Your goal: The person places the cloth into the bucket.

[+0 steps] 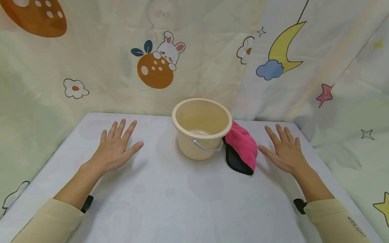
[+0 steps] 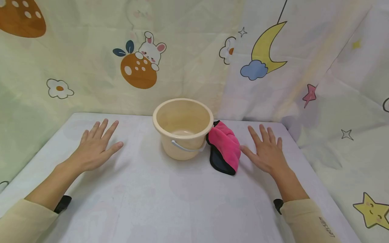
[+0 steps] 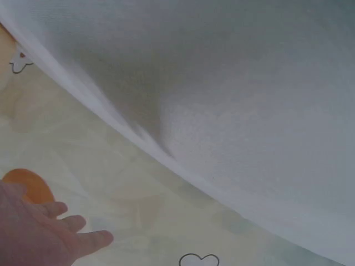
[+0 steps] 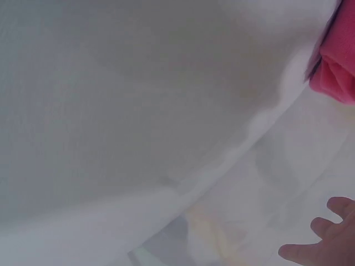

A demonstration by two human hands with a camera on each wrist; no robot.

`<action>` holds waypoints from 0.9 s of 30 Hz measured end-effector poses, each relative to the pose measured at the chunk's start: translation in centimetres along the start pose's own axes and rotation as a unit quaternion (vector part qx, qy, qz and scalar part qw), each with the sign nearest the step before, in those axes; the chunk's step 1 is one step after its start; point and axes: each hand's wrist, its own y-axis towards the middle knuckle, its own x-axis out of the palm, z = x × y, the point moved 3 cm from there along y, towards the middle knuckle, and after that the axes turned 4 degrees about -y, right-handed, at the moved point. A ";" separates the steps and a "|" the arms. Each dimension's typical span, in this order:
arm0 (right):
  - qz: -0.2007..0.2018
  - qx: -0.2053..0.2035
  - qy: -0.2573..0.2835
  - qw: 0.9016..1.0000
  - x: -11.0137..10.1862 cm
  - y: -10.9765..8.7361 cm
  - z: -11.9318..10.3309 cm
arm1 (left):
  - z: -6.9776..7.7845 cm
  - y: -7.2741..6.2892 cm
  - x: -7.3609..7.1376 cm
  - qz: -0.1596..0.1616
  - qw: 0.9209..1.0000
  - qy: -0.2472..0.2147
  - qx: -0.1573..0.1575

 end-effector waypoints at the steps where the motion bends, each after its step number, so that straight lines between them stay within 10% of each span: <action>1: 0.000 -0.002 0.003 1.000 -0.1 0.0 -0.1 | 0.0 0.0 0.0 0.000 1.000 0.000 0.000; 18: 0.019 -0.009 0.019 1.000 -0.4 0.0 -0.9 | 0.6 0.3 -0.1 0.016 1.000 -0.018 0.009; 27: 0.036 -0.010 0.075 0.997 -0.1 0.2 -1.6 | 2.1 1.5 -0.4 0.060 0.987 -0.141 0.053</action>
